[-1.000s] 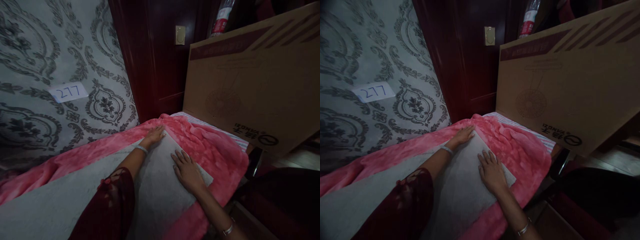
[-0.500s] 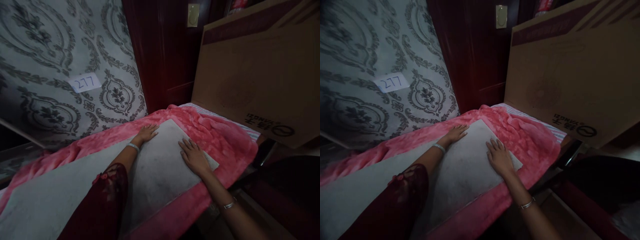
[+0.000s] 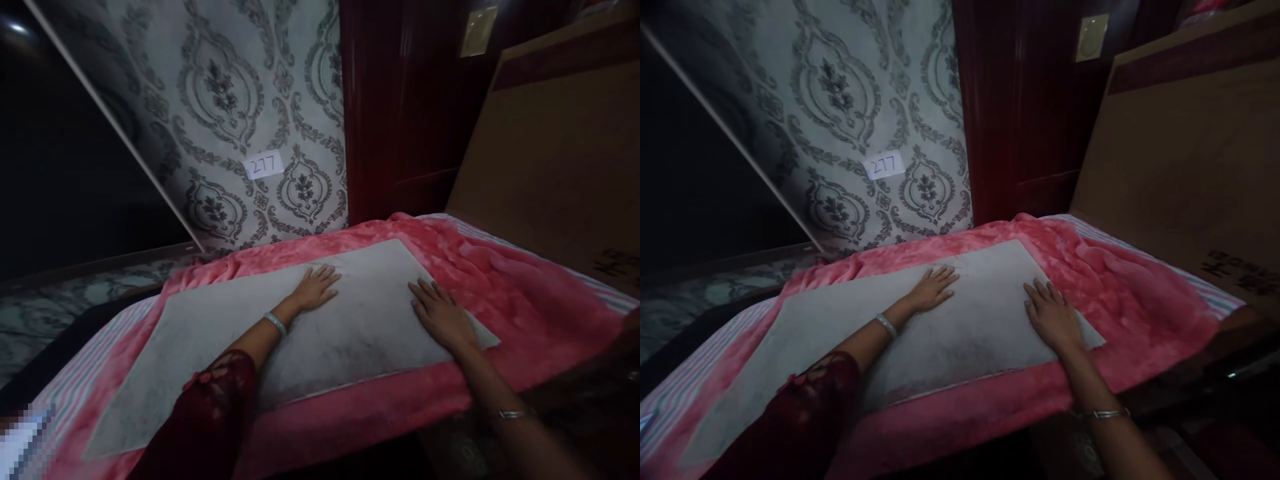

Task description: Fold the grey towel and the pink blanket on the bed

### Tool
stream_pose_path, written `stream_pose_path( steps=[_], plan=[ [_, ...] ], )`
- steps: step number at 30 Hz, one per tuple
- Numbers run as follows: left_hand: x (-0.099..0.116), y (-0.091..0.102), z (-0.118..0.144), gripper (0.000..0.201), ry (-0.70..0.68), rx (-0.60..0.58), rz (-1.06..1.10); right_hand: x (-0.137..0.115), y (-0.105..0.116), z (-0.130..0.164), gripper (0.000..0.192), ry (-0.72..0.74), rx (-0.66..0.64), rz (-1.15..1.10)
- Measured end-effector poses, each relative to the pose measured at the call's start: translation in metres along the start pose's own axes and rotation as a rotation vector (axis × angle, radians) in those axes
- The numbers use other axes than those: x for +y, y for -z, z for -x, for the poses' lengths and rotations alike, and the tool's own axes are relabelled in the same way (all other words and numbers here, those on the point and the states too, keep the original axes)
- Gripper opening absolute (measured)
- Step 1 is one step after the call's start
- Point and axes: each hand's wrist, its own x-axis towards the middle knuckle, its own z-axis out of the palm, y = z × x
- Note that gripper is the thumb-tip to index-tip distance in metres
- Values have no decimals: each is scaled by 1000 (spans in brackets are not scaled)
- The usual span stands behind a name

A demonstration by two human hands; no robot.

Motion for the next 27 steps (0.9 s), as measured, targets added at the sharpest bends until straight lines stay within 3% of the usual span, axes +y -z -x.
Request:
stream_pose_path(
  steps=[4, 7, 19, 23, 27],
  plan=[
    [-32, 10, 13, 59, 185, -13, -54, 0, 3, 1, 56, 5, -13, 6],
    [-54, 15, 44, 59, 317, -6, -73, 0, 4, 2, 58, 3, -19, -5],
    [-120, 27, 271, 60, 873, -22, -86, 15, -9, 3, 64, 30, -13, -24],
    [-130, 31, 324, 60, 986, 3, -82, 18, -9, 2, 65, 34, -30, -15],
    [-117, 42, 333, 61, 1074, 49, -112, 23, -5, -6, 64, 45, -91, 30]
  ],
)
